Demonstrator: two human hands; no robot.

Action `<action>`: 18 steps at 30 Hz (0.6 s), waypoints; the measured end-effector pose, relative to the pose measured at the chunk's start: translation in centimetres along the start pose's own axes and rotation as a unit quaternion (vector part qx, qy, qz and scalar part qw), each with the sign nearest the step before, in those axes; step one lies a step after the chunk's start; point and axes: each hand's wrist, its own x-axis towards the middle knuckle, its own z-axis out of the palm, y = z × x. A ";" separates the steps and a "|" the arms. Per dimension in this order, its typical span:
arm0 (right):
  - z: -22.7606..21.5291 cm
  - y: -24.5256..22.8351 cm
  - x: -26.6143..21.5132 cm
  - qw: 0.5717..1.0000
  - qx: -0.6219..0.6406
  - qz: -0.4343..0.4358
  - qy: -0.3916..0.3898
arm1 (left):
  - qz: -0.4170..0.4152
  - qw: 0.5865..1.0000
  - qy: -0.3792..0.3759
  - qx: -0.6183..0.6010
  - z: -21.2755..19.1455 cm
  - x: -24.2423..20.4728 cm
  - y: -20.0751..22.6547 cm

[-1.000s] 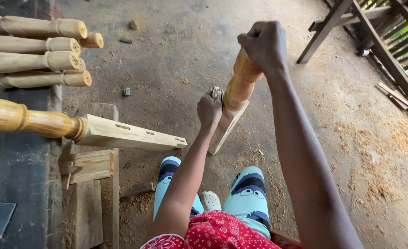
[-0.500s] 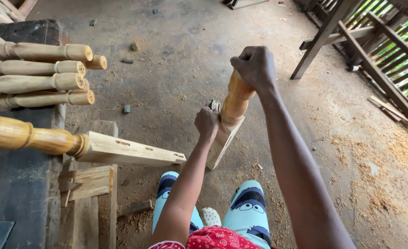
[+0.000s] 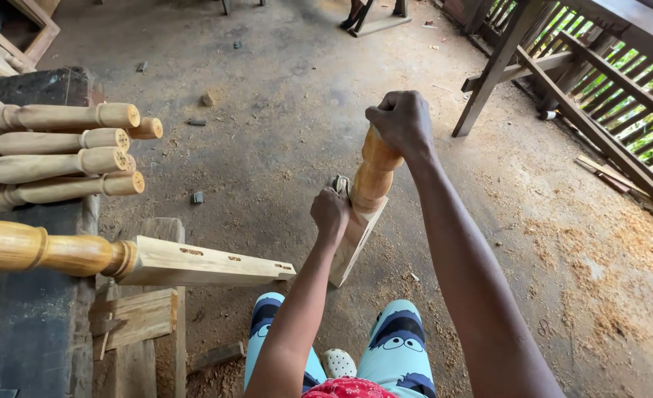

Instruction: Sanding the decorative turned portions of wooden furniture legs using sandpaper.

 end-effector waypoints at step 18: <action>1.6 1.0 1.7 1.000 0.005 0.022 -0.001 | 0.018 0.999 -0.043 -0.022 -8.7 -0.9 4.0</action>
